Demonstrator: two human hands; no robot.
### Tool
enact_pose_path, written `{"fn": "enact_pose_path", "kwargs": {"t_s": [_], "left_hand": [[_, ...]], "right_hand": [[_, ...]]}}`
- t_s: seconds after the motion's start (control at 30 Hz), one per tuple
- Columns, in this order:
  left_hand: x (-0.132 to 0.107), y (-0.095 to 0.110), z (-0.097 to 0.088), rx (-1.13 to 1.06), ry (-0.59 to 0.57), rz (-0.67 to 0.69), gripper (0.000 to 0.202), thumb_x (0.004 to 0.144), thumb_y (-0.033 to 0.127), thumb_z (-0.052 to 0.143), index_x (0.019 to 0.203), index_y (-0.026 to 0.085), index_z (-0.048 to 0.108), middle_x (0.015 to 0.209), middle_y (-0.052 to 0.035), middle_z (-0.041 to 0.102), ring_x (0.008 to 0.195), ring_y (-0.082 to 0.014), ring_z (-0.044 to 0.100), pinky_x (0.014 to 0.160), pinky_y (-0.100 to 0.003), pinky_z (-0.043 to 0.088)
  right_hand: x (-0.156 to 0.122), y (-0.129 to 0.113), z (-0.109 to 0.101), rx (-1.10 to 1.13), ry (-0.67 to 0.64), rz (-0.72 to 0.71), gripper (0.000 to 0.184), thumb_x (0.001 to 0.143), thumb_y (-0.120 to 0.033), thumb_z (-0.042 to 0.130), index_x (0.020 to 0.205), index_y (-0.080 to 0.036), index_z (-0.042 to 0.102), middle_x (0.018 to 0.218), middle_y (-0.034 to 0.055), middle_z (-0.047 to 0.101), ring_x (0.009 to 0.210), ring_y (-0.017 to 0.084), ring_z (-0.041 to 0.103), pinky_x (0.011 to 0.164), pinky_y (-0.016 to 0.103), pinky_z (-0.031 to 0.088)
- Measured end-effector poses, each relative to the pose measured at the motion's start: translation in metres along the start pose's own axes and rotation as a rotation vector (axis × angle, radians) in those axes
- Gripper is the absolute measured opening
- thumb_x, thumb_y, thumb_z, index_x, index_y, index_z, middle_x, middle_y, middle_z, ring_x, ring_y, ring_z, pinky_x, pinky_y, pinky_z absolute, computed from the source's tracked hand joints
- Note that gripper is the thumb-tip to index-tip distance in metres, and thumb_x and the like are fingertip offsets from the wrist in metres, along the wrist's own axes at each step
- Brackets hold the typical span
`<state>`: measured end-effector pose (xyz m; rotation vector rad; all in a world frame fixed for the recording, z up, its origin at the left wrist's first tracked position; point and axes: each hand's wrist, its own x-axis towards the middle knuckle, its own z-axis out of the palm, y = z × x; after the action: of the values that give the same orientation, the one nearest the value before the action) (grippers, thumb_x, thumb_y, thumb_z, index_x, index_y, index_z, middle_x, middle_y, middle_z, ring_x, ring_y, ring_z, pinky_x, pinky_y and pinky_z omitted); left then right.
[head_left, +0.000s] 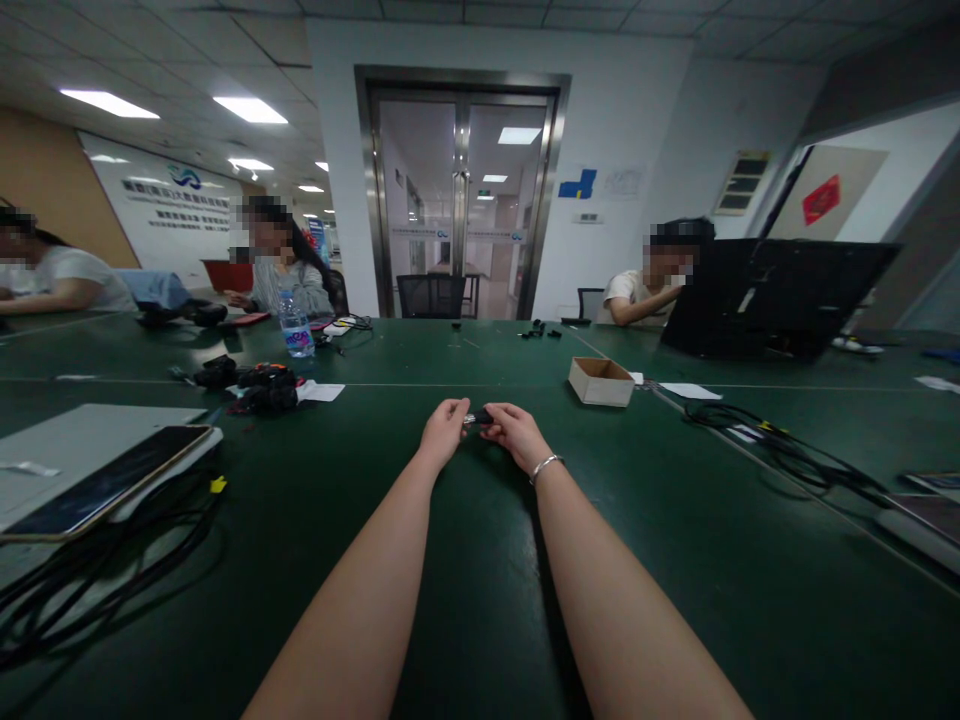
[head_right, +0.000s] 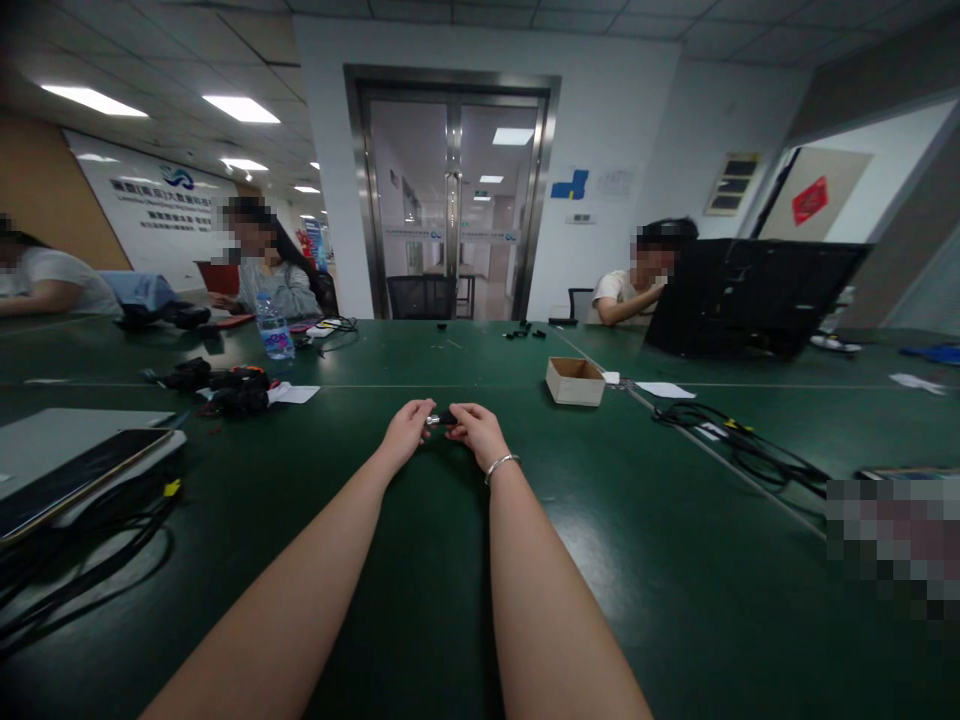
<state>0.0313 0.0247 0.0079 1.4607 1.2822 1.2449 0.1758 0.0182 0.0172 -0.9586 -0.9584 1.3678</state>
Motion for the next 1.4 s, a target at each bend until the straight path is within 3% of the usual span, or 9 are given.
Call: {"fn": "enact_pose_path", "kwargs": {"t_s": [0.3, 0.43, 0.57, 0.7, 0.83, 0.97, 1.1, 1.23, 1.4], "left_hand": [[0.003, -0.006, 0.001, 0.12, 0.0, 0.006, 0.031, 0.091, 0.042, 0.043, 0.102, 0.019, 0.061, 0.073, -0.0032, 0.062, 0.06, -0.0128, 0.054, 0.053, -0.022, 0.04], [0.005, -0.008, 0.001, 0.101, 0.045, 0.043, 0.03, 0.087, 0.036, 0.052, 0.113, 0.022, 0.057, 0.088, -0.0041, 0.064, 0.071, -0.0132, 0.058, 0.056, -0.021, 0.043], [0.006, -0.008, 0.0, 0.102, -0.002, -0.009, 0.034, 0.09, 0.042, 0.043, 0.106, 0.018, 0.061, 0.073, -0.003, 0.061, 0.06, -0.0124, 0.054, 0.053, -0.021, 0.04], [0.005, -0.009, 0.0, 0.137, 0.017, 0.064, 0.027, 0.086, 0.032, 0.051, 0.108, 0.022, 0.061, 0.08, -0.0018, 0.063, 0.07, -0.0133, 0.057, 0.057, -0.021, 0.041], [0.004, -0.009, -0.001, 0.134, -0.002, 0.049, 0.03, 0.089, 0.039, 0.045, 0.102, 0.019, 0.063, 0.073, -0.0022, 0.062, 0.065, -0.0141, 0.056, 0.06, -0.024, 0.043], [0.003, -0.008, -0.001, 0.147, 0.028, 0.102, 0.024, 0.082, 0.029, 0.056, 0.104, 0.02, 0.06, 0.088, -0.0031, 0.064, 0.07, -0.0128, 0.058, 0.064, -0.024, 0.044], [0.004, -0.01, 0.0, 0.115, -0.029, 0.035, 0.026, 0.089, 0.037, 0.043, 0.102, 0.02, 0.059, 0.072, -0.0014, 0.061, 0.06, -0.013, 0.054, 0.056, -0.024, 0.042], [0.005, -0.012, 0.001, 0.141, 0.015, 0.106, 0.024, 0.08, 0.025, 0.056, 0.104, 0.021, 0.058, 0.087, -0.0026, 0.063, 0.073, -0.0128, 0.058, 0.064, -0.023, 0.043], [0.003, -0.008, 0.001, 0.134, -0.021, 0.041, 0.026, 0.088, 0.039, 0.046, 0.099, 0.02, 0.06, 0.07, -0.0005, 0.06, 0.06, -0.0127, 0.054, 0.059, -0.024, 0.042]], "right_hand": [[-0.001, -0.001, 0.0, 0.026, -0.002, -0.008, 0.012, 0.073, -0.015, 0.075, 0.079, -0.013, 0.064, 0.056, -0.0029, 0.059, 0.044, 0.006, 0.053, 0.057, 0.024, 0.058], [-0.001, -0.001, 0.0, 0.024, 0.006, -0.004, 0.013, 0.072, -0.014, 0.075, 0.08, -0.014, 0.064, 0.055, -0.0034, 0.059, 0.044, 0.007, 0.054, 0.058, 0.025, 0.058], [-0.001, -0.001, -0.001, 0.024, -0.008, -0.005, 0.015, 0.071, -0.015, 0.076, 0.08, -0.014, 0.064, 0.057, -0.0033, 0.059, 0.044, 0.006, 0.054, 0.057, 0.025, 0.058], [-0.002, -0.001, 0.0, 0.017, -0.001, -0.009, 0.015, 0.071, -0.014, 0.076, 0.08, -0.014, 0.064, 0.056, -0.0038, 0.059, 0.043, 0.006, 0.053, 0.057, 0.025, 0.058], [-0.001, -0.001, 0.001, 0.008, -0.001, -0.006, 0.013, 0.072, -0.013, 0.074, 0.081, -0.014, 0.065, 0.057, -0.0031, 0.06, 0.043, 0.006, 0.053, 0.055, 0.024, 0.058], [-0.001, 0.0, 0.001, 0.012, -0.008, -0.009, 0.015, 0.071, -0.013, 0.075, 0.081, -0.014, 0.064, 0.06, -0.0026, 0.061, 0.042, 0.006, 0.053, 0.055, 0.024, 0.058], [-0.001, 0.0, 0.0, 0.013, -0.021, -0.015, 0.017, 0.069, -0.014, 0.076, 0.081, -0.014, 0.064, 0.061, -0.0027, 0.062, 0.043, 0.006, 0.053, 0.055, 0.024, 0.058], [-0.001, 0.0, -0.001, 0.008, -0.019, -0.018, 0.015, 0.071, -0.014, 0.075, 0.082, -0.015, 0.065, 0.059, -0.0034, 0.06, 0.044, 0.006, 0.054, 0.058, 0.024, 0.059], [-0.001, 0.0, -0.001, 0.002, -0.026, -0.017, 0.017, 0.069, -0.013, 0.076, 0.082, -0.014, 0.065, 0.061, -0.0023, 0.062, 0.043, 0.006, 0.054, 0.057, 0.025, 0.059]]}}
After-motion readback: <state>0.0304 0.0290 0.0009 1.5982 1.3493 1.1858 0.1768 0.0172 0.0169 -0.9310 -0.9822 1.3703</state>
